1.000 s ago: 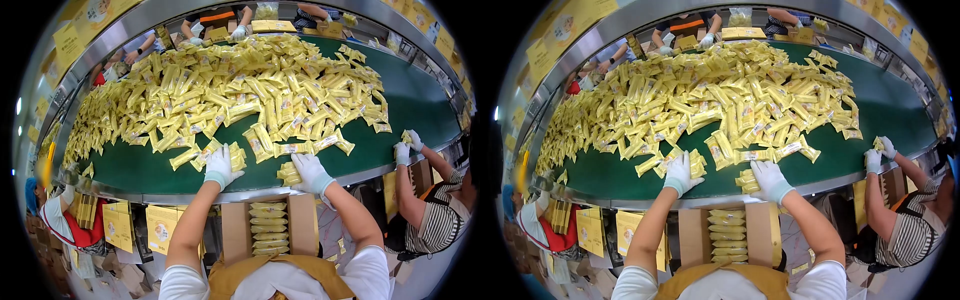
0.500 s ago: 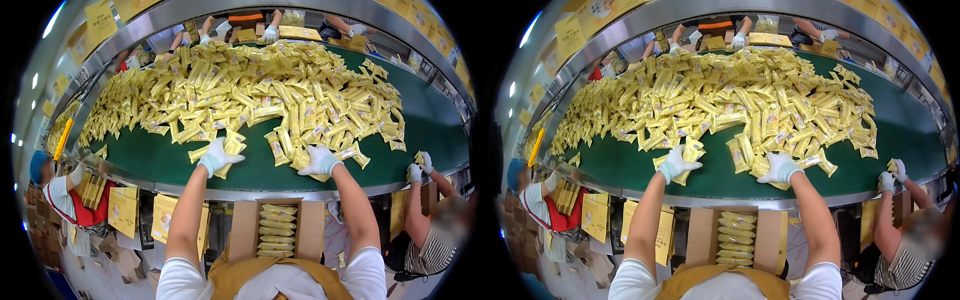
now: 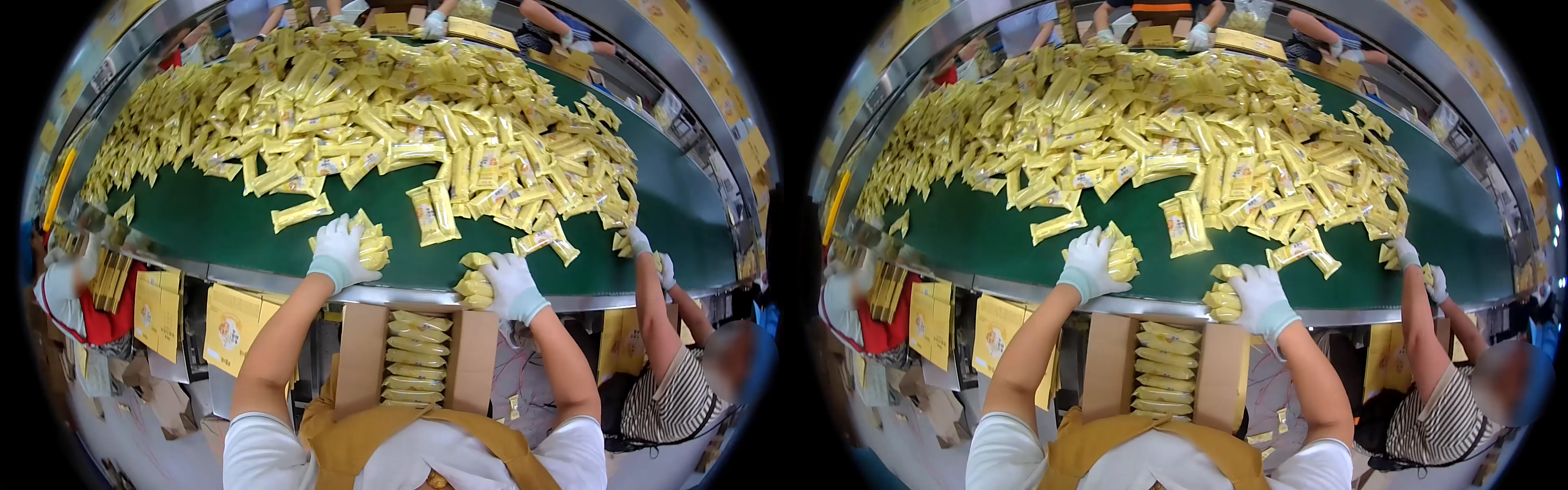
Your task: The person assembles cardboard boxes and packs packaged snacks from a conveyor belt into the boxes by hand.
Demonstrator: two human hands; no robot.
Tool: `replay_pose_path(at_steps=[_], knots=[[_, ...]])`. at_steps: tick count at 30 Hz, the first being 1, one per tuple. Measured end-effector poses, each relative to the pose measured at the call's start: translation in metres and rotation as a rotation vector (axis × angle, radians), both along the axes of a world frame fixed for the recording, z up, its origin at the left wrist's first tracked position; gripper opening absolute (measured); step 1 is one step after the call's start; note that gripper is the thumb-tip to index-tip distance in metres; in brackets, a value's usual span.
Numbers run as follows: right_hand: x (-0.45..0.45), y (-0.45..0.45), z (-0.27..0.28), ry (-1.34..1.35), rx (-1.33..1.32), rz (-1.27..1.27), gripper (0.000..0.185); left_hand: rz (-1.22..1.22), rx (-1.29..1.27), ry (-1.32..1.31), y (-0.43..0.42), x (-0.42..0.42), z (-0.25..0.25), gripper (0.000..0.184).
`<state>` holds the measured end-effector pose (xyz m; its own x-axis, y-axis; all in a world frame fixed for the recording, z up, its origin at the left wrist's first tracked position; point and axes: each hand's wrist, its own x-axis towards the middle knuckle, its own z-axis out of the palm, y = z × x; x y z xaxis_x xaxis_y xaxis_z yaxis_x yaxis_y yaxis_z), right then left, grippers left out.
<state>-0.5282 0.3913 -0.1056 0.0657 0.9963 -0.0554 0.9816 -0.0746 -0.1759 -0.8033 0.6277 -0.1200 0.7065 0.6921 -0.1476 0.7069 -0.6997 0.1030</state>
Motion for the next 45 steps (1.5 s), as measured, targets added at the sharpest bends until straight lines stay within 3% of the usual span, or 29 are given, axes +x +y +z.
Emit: replay_pose_path(at_steps=[5, 9, 12, 13, 14, 15, 16, 18, 20, 23, 24, 26, 28, 29, 32, 34, 36, 37, 38, 40, 41, 43, 44, 45], knots=[[-0.001, -0.001, 0.004, -0.169, 0.235, -0.146, 0.077, -0.009, 0.018, 0.066, -0.002, 0.0, 0.007, 0.099], [0.001, 0.004, -0.008, -0.101, -0.066, -0.25, 0.082, -0.007, 0.021, 0.029, 0.0, -0.002, 0.006, 0.096], [0.009, 0.002, -0.013, 0.096, 0.039, -0.346, 0.084, 0.01, 0.062, -0.033, -0.002, -0.006, 0.001, 0.097], [0.012, 0.003, -0.006, 0.307, 0.104, -0.384, 0.076, 0.044, 0.049, -0.175, 0.001, -0.012, -0.005, 0.101], [0.008, -0.004, 0.001, 0.957, 0.194, -0.445, 0.066, 0.081, 0.033, -0.319, 0.003, -0.02, -0.012, 0.105], [0.0, -0.006, 0.014, 1.207, 0.297, -0.464, 0.065, 0.18, 0.058, -0.455, 0.003, -0.029, -0.013, 0.1], [-0.005, -0.01, 0.024, 1.458, 0.404, -0.471, 0.065, 0.307, -0.108, -0.666, 0.005, -0.037, -0.011, 0.099], [-0.016, -0.031, 0.044, 1.84, 0.298, -0.553, 0.072, 0.481, -0.637, -1.189, 0.043, -0.07, -0.076, 0.09], [-0.042, -0.043, 0.077, 1.931, 0.274, -0.573, 0.075, 0.438, -1.106, -1.474, 0.015, -0.094, -0.027, 0.084], [-0.08, -0.05, 0.125, 1.3, 0.109, -0.173, 0.083, 0.429, -1.327, -1.676, -0.031, -0.102, 0.022, 0.075], [-0.089, -0.047, 0.123, 0.847, 0.241, 0.039, 0.066, 0.375, -1.501, -1.734, -0.028, -0.107, 0.015, 0.083], [-0.124, -0.037, 0.143, 0.114, 0.078, 0.34, 0.062, 0.341, -1.576, -1.815, -0.058, -0.096, 0.051, 0.09], [-0.156, -0.03, 0.117, -0.081, -0.178, 0.405, 0.059, 0.147, -1.68, -1.861, -0.076, -0.085, 0.067, 0.091], [-0.169, -0.023, 0.106, -0.146, -0.32, 0.453, 0.058, 0.12, -1.731, -1.832, -0.083, -0.079, 0.072, 0.094], [-0.199, -0.018, 0.066, -0.147, -0.388, 0.533, 0.052, 0.127, -1.907, -1.743, -0.101, -0.064, 0.073, 0.105], [-0.211, -0.022, 0.049, -0.179, -0.396, 0.49, 0.044, 0.234, -1.817, -1.575, -0.108, -0.056, 0.068, 0.101], [-0.219, -0.022, 0.034, -0.174, -0.453, 0.433, 0.045, 0.151, -1.579, -1.383, -0.122, -0.056, 0.056, 0.088], [-0.22, -0.02, 0.026, -0.153, -0.507, 0.397, 0.049, 0.032, -1.473, -1.317, -0.13, -0.058, 0.051, 0.069], [-0.22, -0.019, 0.016, -0.135, -0.557, 0.359, 0.054, -0.149, -1.251, -1.14, -0.125, -0.061, 0.028, 0.076], [-0.214, -0.035, -0.062, -0.033, -0.29, 0.391, 0.062, -0.375, -1.103, -1.091, -0.141, -0.049, 0.064, 0.093], [-0.212, -0.04, -0.086, 0.017, -0.156, 0.407, 0.066, -0.456, -0.87, -1.034, -0.142, -0.044, 0.06, 0.096], [-0.212, -0.034, -0.036, 0.106, -0.282, 0.395, 0.074, -0.593, -0.405, -0.902, -0.14, -0.038, 0.041, 0.104], [-0.212, -0.032, -0.017, 0.151, -0.345, 0.389, 0.078, -0.566, -0.385, -0.925, -0.141, -0.039, 0.035, 0.101], [-0.215, -0.033, -0.032, 0.128, -0.351, 0.361, 0.083, -0.54, -0.367, -0.948, -0.141, -0.041, 0.028, 0.098]])
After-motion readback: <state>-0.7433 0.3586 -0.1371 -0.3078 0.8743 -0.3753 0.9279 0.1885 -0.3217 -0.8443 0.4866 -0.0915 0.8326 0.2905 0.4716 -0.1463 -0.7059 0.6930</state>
